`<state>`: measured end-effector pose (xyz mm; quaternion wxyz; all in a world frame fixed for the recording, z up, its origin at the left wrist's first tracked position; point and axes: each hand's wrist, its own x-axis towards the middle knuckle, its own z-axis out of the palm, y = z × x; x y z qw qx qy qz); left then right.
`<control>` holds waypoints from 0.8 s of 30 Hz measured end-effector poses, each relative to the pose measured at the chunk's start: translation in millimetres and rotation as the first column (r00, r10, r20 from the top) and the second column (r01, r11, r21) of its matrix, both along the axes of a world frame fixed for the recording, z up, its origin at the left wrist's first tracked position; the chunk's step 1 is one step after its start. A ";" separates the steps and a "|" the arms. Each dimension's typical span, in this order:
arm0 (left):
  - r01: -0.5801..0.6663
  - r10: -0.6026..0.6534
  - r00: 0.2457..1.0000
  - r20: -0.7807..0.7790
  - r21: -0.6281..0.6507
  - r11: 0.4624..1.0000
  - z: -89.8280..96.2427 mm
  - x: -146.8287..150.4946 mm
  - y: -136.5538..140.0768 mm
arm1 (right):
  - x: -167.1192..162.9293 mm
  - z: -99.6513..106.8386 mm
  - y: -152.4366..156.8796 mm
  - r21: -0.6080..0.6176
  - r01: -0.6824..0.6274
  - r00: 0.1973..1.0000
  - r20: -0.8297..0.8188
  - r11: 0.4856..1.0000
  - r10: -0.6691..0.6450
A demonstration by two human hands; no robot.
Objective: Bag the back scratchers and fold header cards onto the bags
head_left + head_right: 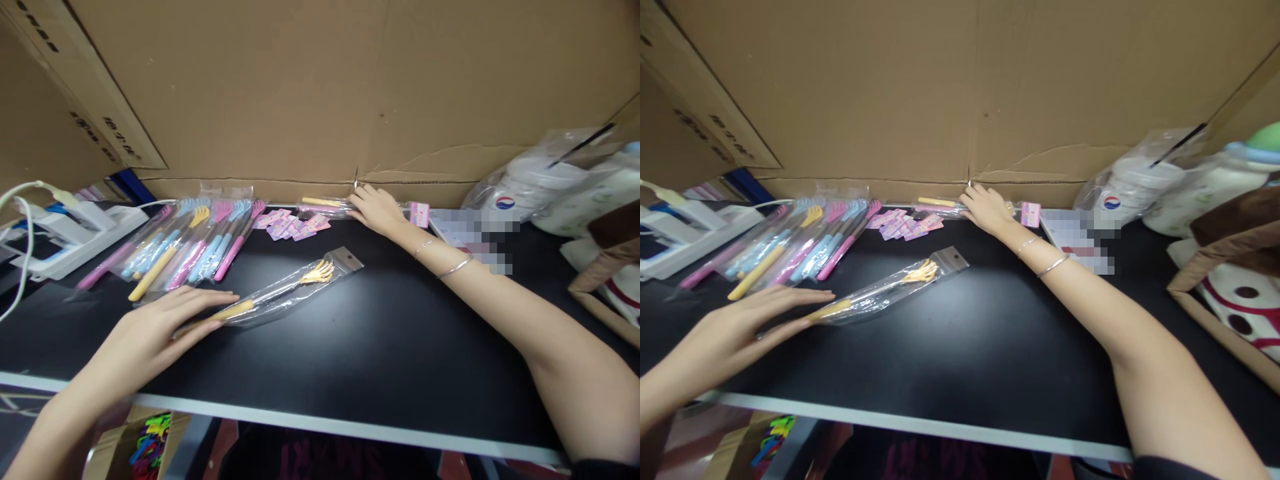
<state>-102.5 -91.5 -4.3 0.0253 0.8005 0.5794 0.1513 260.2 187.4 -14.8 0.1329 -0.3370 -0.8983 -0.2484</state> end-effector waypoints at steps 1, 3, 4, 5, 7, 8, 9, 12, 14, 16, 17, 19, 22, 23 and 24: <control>-0.007 0.007 1.000 -0.019 0.005 1.000 6.3 3.2 5.6 | 2.9 -0.6 -1.1 -0.008 0.002 1.000 0.005 1.000 -0.002; 0.008 -0.008 0.999 -0.048 0.004 1.000 18.7 12.0 20.4 | 8.1 -1.5 -3.3 -0.027 0.008 1.000 0.020 1.000 -0.007; 0.022 -0.021 0.998 -0.067 0.008 1.000 24.3 17.7 30.1 | 10.2 -1.7 -4.4 -0.037 0.012 1.000 0.025 0.999 -0.011; 0.037 -0.034 0.996 -0.086 0.024 0.999 29.0 24.4 41.4 | 11.8 -1.7 -5.4 -0.049 0.016 1.000 0.025 0.999 -0.015; 0.073 -0.065 0.988 -0.141 0.051 0.996 34.9 40.5 68.8 | 13.7 -1.6 -7.2 -0.079 0.024 1.000 0.018 0.997 -0.022; 0.096 -0.081 0.980 -0.179 0.079 0.992 35.7 49.4 84.6 | 14.1 -1.6 -7.9 -0.093 0.027 1.000 0.015 0.995 -0.026; 0.111 -0.087 0.971 -0.223 0.101 0.989 34.9 58.6 101.1 | 14.3 -1.9 -8.3 -0.104 0.031 0.999 0.012 0.994 -0.029; 0.176 -0.144 0.934 -0.327 0.070 0.982 25.6 84.7 149.0 | 14.6 -4.3 -8.9 -0.115 0.046 0.999 0.016 0.992 -0.045; 0.188 -0.170 0.927 -0.334 0.023 0.982 16.8 98.4 173.4 | 15.7 -6.9 -9.5 -0.113 0.055 0.998 0.011 0.992 -0.054; 0.196 -0.196 0.924 -0.329 -0.035 0.980 8.9 107.3 188.4 | 17.6 -9.3 -10.4 -0.113 0.056 0.998 -0.007 0.992 -0.057; 0.199 -0.208 0.922 -0.328 -0.062 0.978 5.8 109.7 192.6 | 18.7 -10.4 -10.9 -0.114 0.056 0.998 -0.017 0.992 -0.059; 0.212 -0.231 0.921 -0.315 -0.092 0.973 1.3 110.8 195.9 | 20.2 -11.8 -11.1 -0.116 0.065 0.997 -0.038 0.991 -0.070; 0.271 -0.281 0.923 -0.265 -0.072 0.960 -2.1 105.5 195.5 | 20.0 -12.2 -8.5 -0.102 0.093 0.994 -0.040 0.990 -0.097; 0.292 -0.300 0.920 -0.252 -0.067 0.954 -2.7 102.8 195.4 | 19.3 -12.0 -6.9 -0.095 0.100 0.994 -0.031 0.990 -0.103; 0.307 -0.314 0.917 -0.245 -0.068 0.949 -3.0 100.1 195.6 | 18.3 -11.7 -5.2 -0.090 0.104 0.994 -0.020 0.991 -0.106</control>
